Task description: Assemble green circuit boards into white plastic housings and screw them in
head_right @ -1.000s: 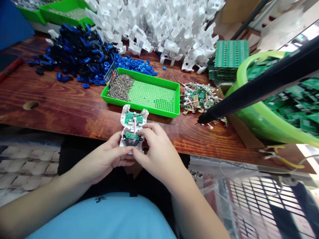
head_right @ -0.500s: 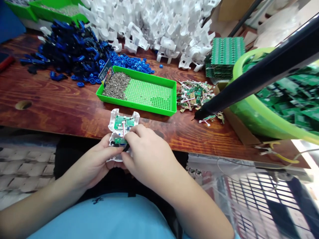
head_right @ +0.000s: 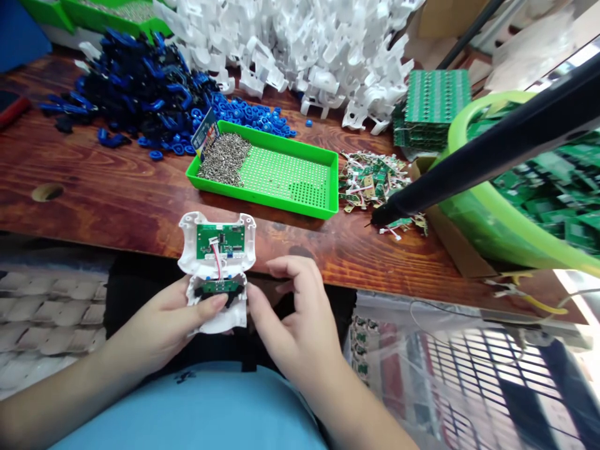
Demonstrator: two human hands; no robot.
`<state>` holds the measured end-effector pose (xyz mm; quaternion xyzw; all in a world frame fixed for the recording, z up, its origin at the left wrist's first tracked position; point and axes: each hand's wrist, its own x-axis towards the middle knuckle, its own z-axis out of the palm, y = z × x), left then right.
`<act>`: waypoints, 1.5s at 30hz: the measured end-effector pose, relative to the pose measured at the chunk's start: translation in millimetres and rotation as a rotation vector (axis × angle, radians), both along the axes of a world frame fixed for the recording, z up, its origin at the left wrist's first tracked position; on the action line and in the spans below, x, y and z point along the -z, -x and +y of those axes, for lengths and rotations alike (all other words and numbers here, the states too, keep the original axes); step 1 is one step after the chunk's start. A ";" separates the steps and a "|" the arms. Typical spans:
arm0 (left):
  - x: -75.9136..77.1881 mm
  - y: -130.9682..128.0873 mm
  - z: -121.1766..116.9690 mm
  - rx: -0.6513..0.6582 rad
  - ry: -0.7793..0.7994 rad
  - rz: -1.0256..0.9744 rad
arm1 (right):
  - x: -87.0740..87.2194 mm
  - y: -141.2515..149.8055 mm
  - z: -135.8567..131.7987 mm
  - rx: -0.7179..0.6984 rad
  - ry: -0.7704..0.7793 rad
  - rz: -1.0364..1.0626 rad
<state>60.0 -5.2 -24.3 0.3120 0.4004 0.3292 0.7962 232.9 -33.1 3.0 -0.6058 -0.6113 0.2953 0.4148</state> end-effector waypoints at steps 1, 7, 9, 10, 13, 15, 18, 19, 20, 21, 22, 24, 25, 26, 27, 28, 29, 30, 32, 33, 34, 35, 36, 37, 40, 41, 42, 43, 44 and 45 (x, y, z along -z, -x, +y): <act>-2.7 0.6 -0.8 0.022 -0.012 0.039 | 4.9 2.3 -3.3 0.019 0.082 0.117; -17.1 -2.6 -3.7 0.133 -0.101 0.172 | 15.6 17.8 -9.9 -0.059 0.341 0.387; -16.9 -3.2 -5.0 0.155 -0.118 0.176 | 14.9 18.7 -9.9 -0.037 0.312 0.341; -16.3 -3.2 -5.7 0.160 -0.127 0.175 | 14.5 18.5 -10.0 -0.036 0.300 0.316; -14.0 -2.6 -8.1 0.148 -0.159 0.176 | 13.4 17.4 -10.6 -0.052 0.273 0.266; -12.3 -2.1 -9.4 0.123 -0.186 0.180 | 12.8 17.7 -10.9 -0.065 0.254 0.252; -9.8 -1.4 -10.1 0.113 -0.230 0.205 | 12.6 19.6 -10.7 -0.067 0.226 0.226; -9.2 -1.2 -10.0 0.128 -0.241 0.216 | 12.7 20.3 -10.6 -0.061 0.220 0.219; -8.7 -1.1 -9.8 0.147 -0.247 0.228 | 13.0 20.8 -10.4 -0.057 0.217 0.215; -8.6 -1.0 -9.6 0.159 -0.249 0.241 | 13.4 21.0 -10.2 -0.056 0.214 0.213; -8.6 -1.0 -9.3 0.168 -0.249 0.252 | 13.8 21.1 -10.2 -0.058 0.206 0.211; -9.3 -1.2 -9.2 0.172 -0.252 0.266 | 14.7 20.7 -10.3 -0.067 0.189 0.193; -9.7 -1.3 -9.5 0.171 -0.253 0.271 | 15.2 20.5 -10.5 -0.071 0.179 0.178; -9.9 -1.2 -9.9 0.168 -0.256 0.276 | 15.7 20.4 -10.7 -0.073 0.169 0.161; -9.8 -1.0 -10.6 0.164 -0.261 0.283 | 16.2 20.4 -11.0 -0.076 0.160 0.144; -9.5 -0.8 -11.3 0.160 -0.266 0.294 | 16.8 20.5 -11.2 -0.077 0.155 0.131; -9.0 -0.5 -12.1 0.157 -0.271 0.310 | 17.5 20.8 -11.4 -0.074 0.153 0.122; -8.4 -0.3 -12.7 0.157 -0.272 0.322 | 18.2 21.2 -11.5 -0.070 0.155 0.118; -7.2 -0.2 -13.2 0.157 -0.261 0.329 | 19.8 22.0 -11.3 -0.062 0.173 0.118; -7.0 -0.5 -12.8 0.155 -0.250 0.323 | 20.3 22.1 -11.0 -0.057 0.186 0.122; -7.2 -1.0 -12.0 0.149 -0.236 0.311 | 20.4 21.9 -10.6 -0.054 0.203 0.128; -7.7 -1.6 -10.9 0.144 -0.219 0.291 | 20.1 21.4 -10.0 -0.053 0.222 0.136; -8.5 -2.4 -9.7 0.143 -0.201 0.267 | 19.4 20.6 -9.3 -0.054 0.243 0.143; -9.5 -3.2 -8.4 0.143 -0.183 0.243 | 18.3 19.6 -8.5 -0.053 0.264 0.145; -12.3 -5.3 -6.0 0.157 -0.174 0.214 | 15.5 17.3 -6.2 -0.070 0.294 0.128; -12.8 -5.8 -5.8 0.161 -0.187 0.232 | 15.3 17.3 -5.6 -0.073 0.287 0.125; -13.1 -6.3 -5.9 0.161 -0.204 0.259 | 15.6 17.7 -5.2 -0.075 0.278 0.127; -13.2 -6.7 -6.1 0.158 -0.219 0.286 | 16.2 18.5 -5.0 -0.079 0.270 0.131; -13.1 -6.9 -6.2 0.154 -0.223 0.304 | 16.7 19.2 -5.0 -0.080 0.269 0.133; -12.8 -7.1 -6.1 0.148 -0.215 0.302 | 16.8 19.4 -5.3 -0.079 0.272 0.129</act>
